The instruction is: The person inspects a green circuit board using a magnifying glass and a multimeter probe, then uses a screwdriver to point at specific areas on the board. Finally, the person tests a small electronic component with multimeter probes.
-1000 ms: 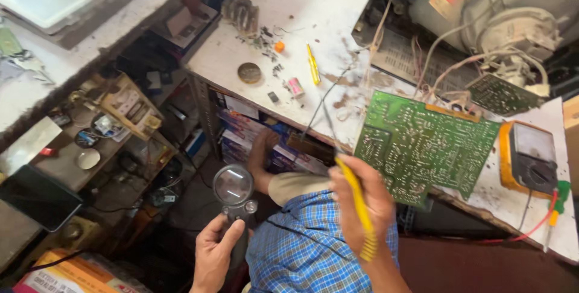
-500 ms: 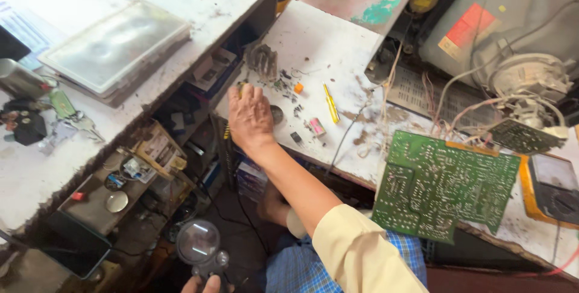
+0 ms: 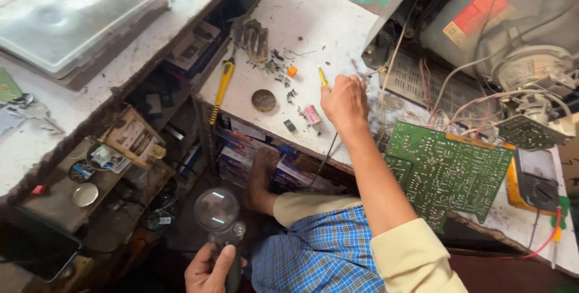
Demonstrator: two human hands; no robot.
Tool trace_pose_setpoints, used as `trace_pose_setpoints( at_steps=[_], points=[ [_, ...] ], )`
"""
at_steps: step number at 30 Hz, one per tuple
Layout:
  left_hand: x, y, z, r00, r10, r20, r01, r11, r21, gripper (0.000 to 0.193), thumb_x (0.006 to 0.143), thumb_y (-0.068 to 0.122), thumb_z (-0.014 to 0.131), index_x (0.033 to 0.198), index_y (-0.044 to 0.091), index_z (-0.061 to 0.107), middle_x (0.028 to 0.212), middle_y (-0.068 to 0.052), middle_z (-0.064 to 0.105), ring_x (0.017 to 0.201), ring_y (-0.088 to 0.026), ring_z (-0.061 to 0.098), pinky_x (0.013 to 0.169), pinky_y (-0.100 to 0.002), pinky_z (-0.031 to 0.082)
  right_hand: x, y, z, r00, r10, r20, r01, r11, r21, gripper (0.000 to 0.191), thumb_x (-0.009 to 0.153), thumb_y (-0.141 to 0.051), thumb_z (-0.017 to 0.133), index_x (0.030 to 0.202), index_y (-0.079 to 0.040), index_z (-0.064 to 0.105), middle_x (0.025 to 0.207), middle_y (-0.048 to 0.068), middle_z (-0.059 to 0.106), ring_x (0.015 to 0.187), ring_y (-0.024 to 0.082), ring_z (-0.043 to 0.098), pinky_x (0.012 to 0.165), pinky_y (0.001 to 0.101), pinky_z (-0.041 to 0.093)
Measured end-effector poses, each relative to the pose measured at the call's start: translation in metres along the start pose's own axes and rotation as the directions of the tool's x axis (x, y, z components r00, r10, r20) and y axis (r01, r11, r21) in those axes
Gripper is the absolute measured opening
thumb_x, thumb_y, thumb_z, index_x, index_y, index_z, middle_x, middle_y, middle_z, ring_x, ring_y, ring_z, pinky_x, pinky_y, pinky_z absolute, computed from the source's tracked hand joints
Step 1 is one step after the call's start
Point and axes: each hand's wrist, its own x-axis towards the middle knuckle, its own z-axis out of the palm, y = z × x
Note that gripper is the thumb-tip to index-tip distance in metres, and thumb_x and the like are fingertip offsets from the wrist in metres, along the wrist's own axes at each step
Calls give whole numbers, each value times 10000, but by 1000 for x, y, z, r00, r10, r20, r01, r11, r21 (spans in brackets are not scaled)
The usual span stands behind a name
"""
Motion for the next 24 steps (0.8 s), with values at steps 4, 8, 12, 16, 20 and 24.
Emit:
trace_pose_setpoints(
  at_steps=[4,8,12,16,20,24],
  points=[
    [0,-11,15,995,27,96,-15,992,-125,182,855,29,739,1016,-56,740,746,-112,752,610,-171,697,571,-297,549,-1,17,11,995,-82,-63,82,997,3,270,863,-229,718,828,39,718,903,294,678,879,422,670,838,495,542],
    [-5,-23,18,985,45,165,-28,994,-102,172,864,22,743,1018,-54,736,734,-122,756,621,-158,701,569,-275,541,-15,21,4,966,-49,-253,99,977,191,261,910,-191,716,820,45,651,844,259,665,832,410,654,774,502,521],
    [-8,-32,17,998,34,52,-29,996,-90,205,836,22,750,1031,-42,741,740,-125,755,597,-170,700,555,-292,548,-68,50,-33,962,130,-240,21,841,541,194,965,-157,665,909,18,601,791,123,635,659,206,650,601,374,518],
    [-3,-39,14,998,-50,27,50,999,-5,209,870,79,737,1049,-23,772,686,-155,743,571,-170,671,558,-288,513,-147,113,-74,991,77,-111,62,472,879,126,1092,-64,594,1156,39,560,885,116,640,784,169,605,728,323,499],
    [12,-46,16,999,-23,26,22,999,28,205,855,106,736,1013,-17,776,713,-130,763,579,-159,683,571,-284,530,-218,182,-88,974,221,44,-87,190,978,326,1024,-6,535,1350,-15,530,1065,191,639,812,195,588,632,289,441],
    [27,-52,27,997,-69,45,67,996,54,203,849,109,744,1006,-15,778,696,-141,761,561,-171,674,554,-297,526,-262,245,-86,961,239,137,-159,79,984,349,1049,-10,554,1392,49,572,978,209,638,751,212,594,564,286,453]
  ],
)
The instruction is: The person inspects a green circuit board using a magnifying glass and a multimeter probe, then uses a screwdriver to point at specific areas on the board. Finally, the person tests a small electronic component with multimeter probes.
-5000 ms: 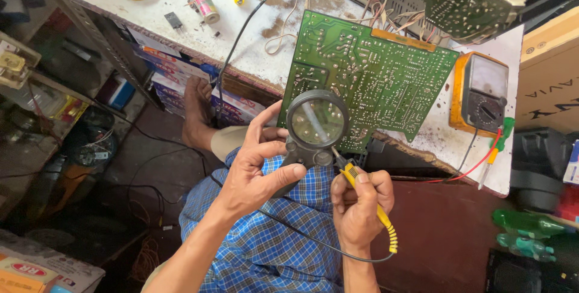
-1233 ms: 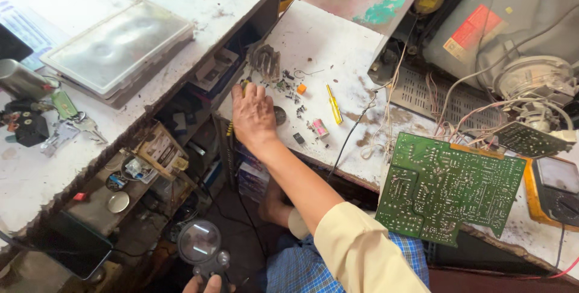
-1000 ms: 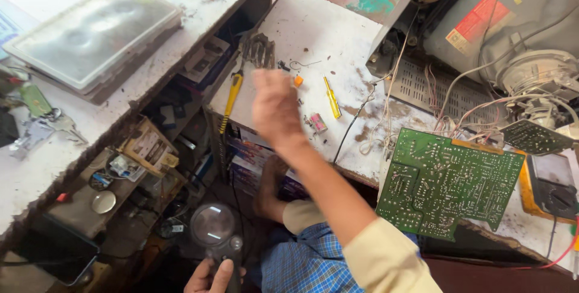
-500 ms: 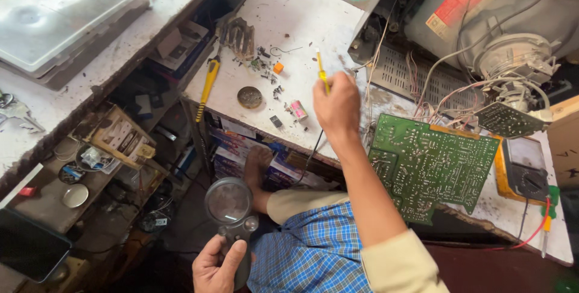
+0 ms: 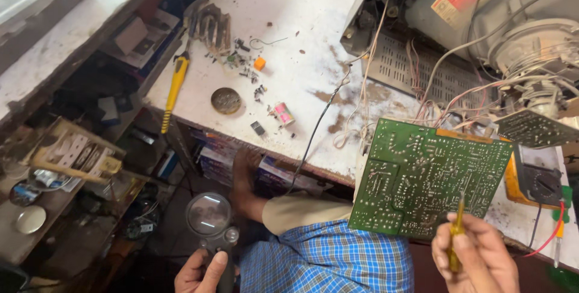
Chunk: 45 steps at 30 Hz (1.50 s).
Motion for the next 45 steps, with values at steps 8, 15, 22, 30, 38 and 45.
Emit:
trace_pose_setpoints(
  at_steps=[8,15,22,30,38,45],
  points=[
    [4,-4,24,987,62,145,-55,997,-53,186,847,36,760,1014,-44,758,750,-103,758,633,-144,691,594,-282,546,-14,16,-16,970,3,-244,-81,947,-309,337,1001,-40,551,1316,69,600,855,179,648,588,171,556,417,263,391],
    [-20,-4,44,968,79,239,-66,996,-62,315,875,43,723,1180,-36,704,876,-51,728,714,-113,690,638,-263,569,-25,13,21,960,-71,-269,1,967,-254,301,978,-16,606,1272,54,609,863,137,688,563,120,572,425,211,374],
    [-45,5,89,862,69,502,-13,993,-114,311,948,43,689,1247,-41,692,960,-49,710,783,-91,663,690,-232,529,-43,20,46,953,-247,-178,94,795,-600,282,964,-12,693,1239,51,683,875,80,714,670,55,590,579,197,470],
    [-66,21,161,666,393,634,-490,871,-25,264,888,79,777,1135,-8,740,1512,-151,480,1340,-234,517,1080,-375,447,-24,19,61,915,-378,-139,168,671,-722,254,1012,-23,679,1254,51,684,852,36,705,682,44,599,613,190,482],
    [-69,20,179,661,366,655,-425,902,-76,298,883,205,829,1103,40,714,1627,-136,366,1197,-192,612,1100,-390,512,-11,20,60,875,-474,98,332,441,-834,213,966,16,737,1176,31,704,988,89,709,844,118,672,760,247,541],
    [-70,18,177,655,357,666,-401,911,-95,300,853,212,847,1078,42,745,1631,-138,352,1208,-194,588,1116,-406,493,-1,23,62,859,-455,235,421,365,-830,343,869,20,732,1209,-29,720,1108,115,727,936,188,727,835,290,574]
  ],
)
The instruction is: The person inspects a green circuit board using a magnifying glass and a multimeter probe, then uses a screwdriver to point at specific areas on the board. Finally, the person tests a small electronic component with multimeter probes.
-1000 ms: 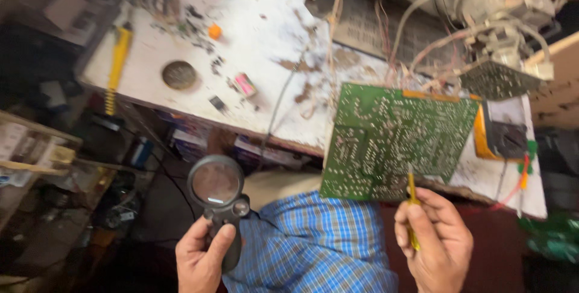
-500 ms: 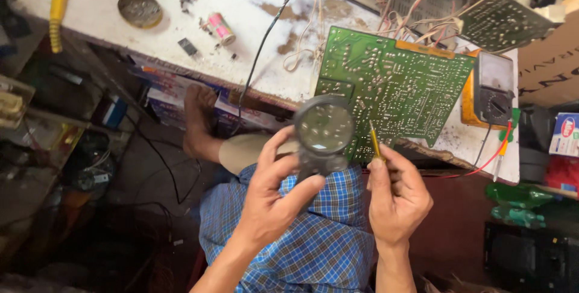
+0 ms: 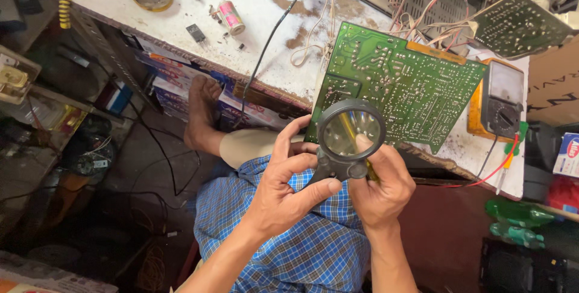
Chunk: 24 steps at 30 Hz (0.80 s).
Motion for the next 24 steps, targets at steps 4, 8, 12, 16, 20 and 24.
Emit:
trace_pose_setpoints(
  at_steps=[4,8,12,16,20,24],
  points=[
    [0,2,1,1000,-18,-7,18,1000,-11,298,849,214,847,1081,51,756,1632,-133,353,1212,-193,582,1112,-402,492,12,-10,6,1000,-14,24,12,998,55,396,898,4,750,1287,-56,707,1224,133,734,1084,210,742,932,308,583],
    [1,2,2,1000,-7,-14,7,1000,-13,301,847,216,850,1076,48,752,1625,-132,368,1211,-191,583,1108,-401,497,22,-21,11,999,-17,35,14,996,85,402,932,-2,763,1322,-73,694,1278,132,723,1142,212,728,962,312,584],
    [0,1,2,1000,-8,-15,7,1000,-12,291,851,210,846,1072,45,752,1621,-134,374,1205,-190,583,1108,-398,497,23,-26,12,998,-45,44,40,993,110,401,929,4,759,1318,-72,694,1289,132,716,1160,213,723,960,315,594],
    [1,1,2,1000,8,-16,-8,1000,-12,284,855,207,845,1066,45,746,1627,-135,362,1196,-190,588,1108,-394,492,14,-20,13,999,-19,41,14,992,126,412,885,17,770,1283,-75,711,1247,127,726,1108,196,735,922,304,604],
    [0,0,1,1000,-6,-9,6,1000,-20,278,851,201,845,1068,51,754,1630,-135,359,1208,-194,580,1105,-396,496,4,-13,11,998,47,46,-51,994,94,439,847,61,734,1264,-75,735,1153,108,746,1011,169,750,865,285,598],
    [-1,-1,1,1000,-2,-12,2,1000,-28,281,849,202,848,1071,59,751,1637,-133,356,1221,-196,569,1102,-397,496,0,-12,9,998,33,45,-39,992,121,444,834,61,751,1252,-85,732,1172,120,742,1033,175,746,871,285,596]
  ],
)
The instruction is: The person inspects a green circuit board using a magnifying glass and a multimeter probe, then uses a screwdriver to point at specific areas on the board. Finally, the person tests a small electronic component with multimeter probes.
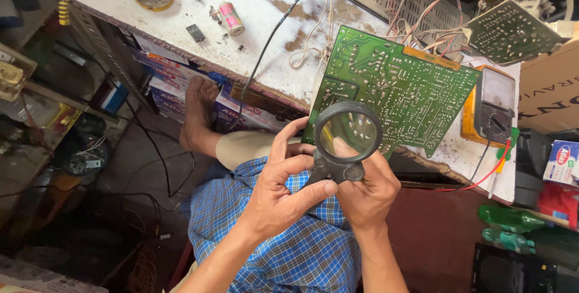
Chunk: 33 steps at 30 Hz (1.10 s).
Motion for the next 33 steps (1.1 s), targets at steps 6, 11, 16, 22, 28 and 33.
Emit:
trace_pose_setpoints(
  at_steps=[6,11,16,22,28,33],
  points=[
    [-1,-2,0,1000,-7,6,7,1000,-4,288,847,203,849,1082,64,757,1635,-132,349,1223,-198,565,1112,-398,488,5,2,-1,1000,-26,-7,25,1000,-18,447,837,55,772,1261,-78,727,1185,125,742,1043,180,742,874,282,591],
    [-1,-3,-1,1000,4,3,-4,1000,7,278,848,201,853,1066,63,751,1646,-127,348,1222,-198,564,1106,-401,492,2,3,-2,1000,-19,0,19,1000,-21,468,806,62,757,1248,-86,728,1172,121,744,1031,175,747,875,280,592],
    [-2,-2,-1,1000,1,11,-1,1000,-13,290,852,198,846,1095,63,758,1648,-127,338,1227,-198,565,1116,-407,486,2,2,-2,1000,8,-10,-7,1000,30,472,804,51,786,1251,-91,730,1165,115,744,1030,175,735,875,280,587],
    [-3,-3,-2,1000,17,14,-17,1000,-5,314,852,202,845,1118,64,750,1653,-132,338,1231,-201,563,1124,-411,479,6,-4,3,999,-44,-18,44,999,-11,441,840,45,793,1258,-80,729,1227,128,735,1114,203,732,931,308,586],
    [-3,-4,-2,1000,14,27,-14,1000,-15,305,861,199,840,1111,49,752,1668,-134,328,1235,-209,567,1136,-419,466,5,-3,3,998,-29,-52,25,997,-75,404,823,31,803,1211,-58,733,1183,115,738,1064,207,739,893,310,597],
    [-4,-3,-3,1000,16,27,-16,1000,-9,316,858,203,842,1115,44,750,1663,-135,328,1242,-214,560,1134,-418,465,4,0,3,998,-37,-60,31,995,-95,374,820,6,830,1172,-66,725,1126,92,734,1004,191,737,851,300,596]
  ],
)
